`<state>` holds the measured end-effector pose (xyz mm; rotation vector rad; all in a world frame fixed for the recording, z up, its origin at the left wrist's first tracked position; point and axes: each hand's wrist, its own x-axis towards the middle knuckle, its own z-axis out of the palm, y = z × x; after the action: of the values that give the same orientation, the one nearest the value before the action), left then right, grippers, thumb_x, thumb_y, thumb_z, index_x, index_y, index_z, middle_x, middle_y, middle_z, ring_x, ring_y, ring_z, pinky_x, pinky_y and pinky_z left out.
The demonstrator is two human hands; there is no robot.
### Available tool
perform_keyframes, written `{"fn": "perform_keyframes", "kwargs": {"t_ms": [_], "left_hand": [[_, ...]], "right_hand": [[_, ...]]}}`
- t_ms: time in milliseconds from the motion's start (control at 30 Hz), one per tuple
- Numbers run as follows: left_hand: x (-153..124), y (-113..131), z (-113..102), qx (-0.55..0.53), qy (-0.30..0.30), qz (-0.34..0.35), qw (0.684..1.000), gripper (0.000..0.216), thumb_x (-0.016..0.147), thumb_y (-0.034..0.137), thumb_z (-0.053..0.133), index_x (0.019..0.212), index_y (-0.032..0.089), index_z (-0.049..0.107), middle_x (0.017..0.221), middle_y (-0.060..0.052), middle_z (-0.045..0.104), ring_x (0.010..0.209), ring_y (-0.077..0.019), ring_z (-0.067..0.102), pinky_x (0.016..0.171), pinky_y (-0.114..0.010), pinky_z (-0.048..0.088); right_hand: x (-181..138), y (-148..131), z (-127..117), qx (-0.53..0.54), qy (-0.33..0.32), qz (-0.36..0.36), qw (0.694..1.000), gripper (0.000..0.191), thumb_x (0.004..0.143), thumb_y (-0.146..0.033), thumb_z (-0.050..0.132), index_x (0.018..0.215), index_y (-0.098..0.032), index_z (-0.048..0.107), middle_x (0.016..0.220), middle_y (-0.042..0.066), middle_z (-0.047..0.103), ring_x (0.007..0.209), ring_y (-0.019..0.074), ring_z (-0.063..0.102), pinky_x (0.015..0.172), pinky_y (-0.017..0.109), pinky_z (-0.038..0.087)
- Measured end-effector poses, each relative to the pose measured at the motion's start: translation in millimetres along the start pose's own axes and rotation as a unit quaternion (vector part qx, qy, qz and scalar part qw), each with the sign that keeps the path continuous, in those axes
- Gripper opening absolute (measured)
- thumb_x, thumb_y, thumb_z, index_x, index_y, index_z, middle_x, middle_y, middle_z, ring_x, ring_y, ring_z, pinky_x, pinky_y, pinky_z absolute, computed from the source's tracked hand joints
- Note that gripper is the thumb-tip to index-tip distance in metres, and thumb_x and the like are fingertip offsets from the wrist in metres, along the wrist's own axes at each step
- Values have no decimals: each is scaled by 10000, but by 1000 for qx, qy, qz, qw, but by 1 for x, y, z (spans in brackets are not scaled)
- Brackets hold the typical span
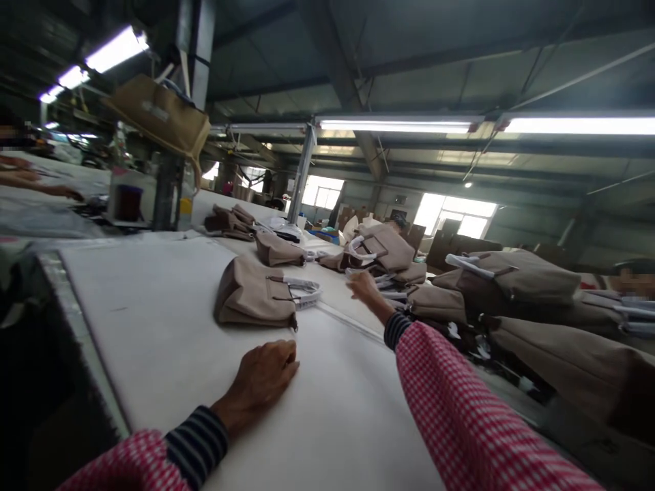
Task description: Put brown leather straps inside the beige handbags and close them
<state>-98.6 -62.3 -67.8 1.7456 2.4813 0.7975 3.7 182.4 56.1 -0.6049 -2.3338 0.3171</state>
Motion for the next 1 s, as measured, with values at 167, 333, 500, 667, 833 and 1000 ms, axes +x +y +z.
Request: {"fn": "perform_keyframes", "kwargs": {"t_ms": [167, 333, 500, 667, 833, 1000], "left_hand": [[-1, 3, 3, 70, -6, 23, 997, 97, 981, 266, 495, 943, 241, 581, 1000, -56, 725, 921, -250, 697, 799, -383, 470], [-4, 17, -10, 102, 45, 16, 994, 102, 952, 196, 543, 990, 216, 635, 1135, -104, 714, 1148, -305, 622, 906, -439, 516], [-2, 11, -3, 122, 150, 45, 980, 384, 933, 94, 527, 1298, 164, 626, 1544, -189, 549, 1460, -368, 448, 1190, -582, 392], [-4, 12, 4, 68, 58, 142, 986, 528, 894, 112, 591, 1417, 190, 594, 1325, -135, 696, 1282, -313, 596, 1118, -478, 489], [-42, 55, -7, -63, -46, 243, 967, 519, 858, 160, 651, 1368, 252, 634, 1376, -70, 673, 1327, -276, 567, 1182, -433, 444], [-89, 112, -16, -145, -140, 205, 958, 614, 923, 419, 696, 1505, 310, 533, 1488, -66, 611, 1390, -310, 542, 1205, -483, 421]], "right_hand": [[-6, -22, 108, -55, -131, -44, 989, 395, 942, -171, 689, 1336, -192, 664, 1410, 105, 632, 1315, 259, 565, 1060, 375, 504], [-8, -30, 142, -115, -216, -76, 967, 302, 965, -118, 558, 1236, -170, 680, 1263, 118, 690, 1219, 263, 581, 948, 352, 476], [-59, -21, 114, -179, -209, -110, 955, 283, 1025, -119, 439, 1243, -152, 616, 1306, 168, 640, 1224, 281, 538, 941, 377, 420], [-142, -8, 42, -206, -234, -108, 944, 247, 979, -63, 475, 1148, -156, 630, 1133, 118, 702, 1019, 232, 600, 861, 334, 402], [-224, -4, -42, -213, -239, -93, 943, 167, 1012, -119, 504, 1060, -187, 648, 1053, 77, 723, 921, 208, 610, 768, 328, 366], [-284, -23, -120, -225, -225, -111, 941, 224, 948, -24, 508, 963, -190, 658, 951, 63, 718, 826, 191, 571, 730, 330, 337]]}}
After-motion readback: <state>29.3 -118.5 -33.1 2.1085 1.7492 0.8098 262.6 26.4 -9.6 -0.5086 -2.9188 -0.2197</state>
